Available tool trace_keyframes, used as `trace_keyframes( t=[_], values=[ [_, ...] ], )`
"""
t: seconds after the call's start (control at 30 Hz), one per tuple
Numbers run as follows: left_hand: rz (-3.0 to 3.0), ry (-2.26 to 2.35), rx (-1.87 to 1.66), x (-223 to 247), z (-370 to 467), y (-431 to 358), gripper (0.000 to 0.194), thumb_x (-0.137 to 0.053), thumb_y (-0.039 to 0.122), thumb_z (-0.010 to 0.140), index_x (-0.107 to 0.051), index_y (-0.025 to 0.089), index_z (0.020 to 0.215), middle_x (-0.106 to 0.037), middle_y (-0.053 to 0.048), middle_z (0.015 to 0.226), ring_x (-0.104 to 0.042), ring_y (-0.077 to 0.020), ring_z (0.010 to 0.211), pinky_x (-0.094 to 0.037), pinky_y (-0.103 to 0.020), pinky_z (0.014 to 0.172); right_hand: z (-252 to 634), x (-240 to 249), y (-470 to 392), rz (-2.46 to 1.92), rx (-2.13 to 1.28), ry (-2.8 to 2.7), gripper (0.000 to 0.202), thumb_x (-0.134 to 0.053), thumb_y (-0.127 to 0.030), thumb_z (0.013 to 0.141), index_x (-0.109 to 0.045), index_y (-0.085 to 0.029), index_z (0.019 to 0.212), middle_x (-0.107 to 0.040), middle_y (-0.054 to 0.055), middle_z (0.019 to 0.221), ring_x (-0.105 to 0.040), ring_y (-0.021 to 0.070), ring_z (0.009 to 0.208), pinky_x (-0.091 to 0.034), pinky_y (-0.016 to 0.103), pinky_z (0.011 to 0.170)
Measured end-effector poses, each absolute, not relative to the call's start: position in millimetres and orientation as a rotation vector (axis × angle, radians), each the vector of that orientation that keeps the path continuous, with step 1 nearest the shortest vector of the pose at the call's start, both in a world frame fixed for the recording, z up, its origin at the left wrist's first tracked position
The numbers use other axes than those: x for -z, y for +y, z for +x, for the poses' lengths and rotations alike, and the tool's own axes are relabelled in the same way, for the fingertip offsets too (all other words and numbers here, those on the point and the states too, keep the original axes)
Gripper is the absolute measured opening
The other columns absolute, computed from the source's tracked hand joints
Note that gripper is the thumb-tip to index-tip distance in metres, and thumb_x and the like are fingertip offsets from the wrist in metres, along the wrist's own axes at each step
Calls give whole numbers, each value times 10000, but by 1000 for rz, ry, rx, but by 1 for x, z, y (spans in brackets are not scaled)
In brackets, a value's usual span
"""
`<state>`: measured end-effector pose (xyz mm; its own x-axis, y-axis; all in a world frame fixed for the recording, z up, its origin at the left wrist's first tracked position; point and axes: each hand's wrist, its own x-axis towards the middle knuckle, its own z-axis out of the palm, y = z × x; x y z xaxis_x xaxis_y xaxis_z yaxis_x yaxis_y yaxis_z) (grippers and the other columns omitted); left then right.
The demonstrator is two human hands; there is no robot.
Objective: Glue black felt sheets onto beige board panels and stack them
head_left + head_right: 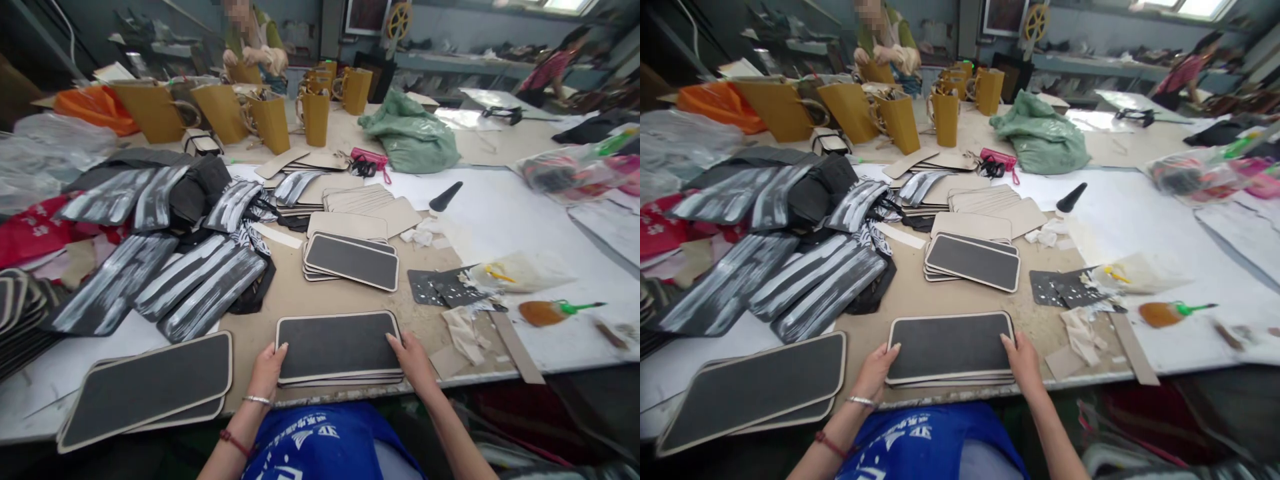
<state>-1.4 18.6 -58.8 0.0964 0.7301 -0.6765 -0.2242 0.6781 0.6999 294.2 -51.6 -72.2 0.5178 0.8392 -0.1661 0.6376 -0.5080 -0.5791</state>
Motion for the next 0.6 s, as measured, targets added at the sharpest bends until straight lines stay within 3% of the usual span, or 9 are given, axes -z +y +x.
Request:
trace_keyframes(
  t=[0.27, 0.47, 0.6],
  values=[
    [514, 1320, -726, 62, -3, 18, 447, -751, 433, 500, -591, 135, 792, -699, -52, 703, -661, -235, 755, -516, -379, 742, 291, 94, -53, -2307, -510, -1222, 287, -329, -434, 771, -522, -227, 725, -602, 106, 702, -587, 265, 729, -459, 399, 670],
    [802, 1325, -720, 50, -3, 14, 471, -643, 520, 630, -600, 128, 887, -697, -71, 816, -646, -227, 809, -503, -361, 784, 299, 88, -59, -2281, -569, -1228, 322, -328, -420, 799, -547, -190, 851, -618, 99, 782, -594, 238, 765, -467, 379, 712],
    [1110, 1389, -706, 29, 0, 8, 456, -563, 527, 703, -624, 140, 936, -686, -83, 930, -623, -230, 894, -481, -332, 845, 308, 62, -49, -2204, -339, -1281, 372, -341, -389, 812, -541, -154, 1020, -608, 132, 953, -561, 242, 909, -429, 412, 833]
  ],
)
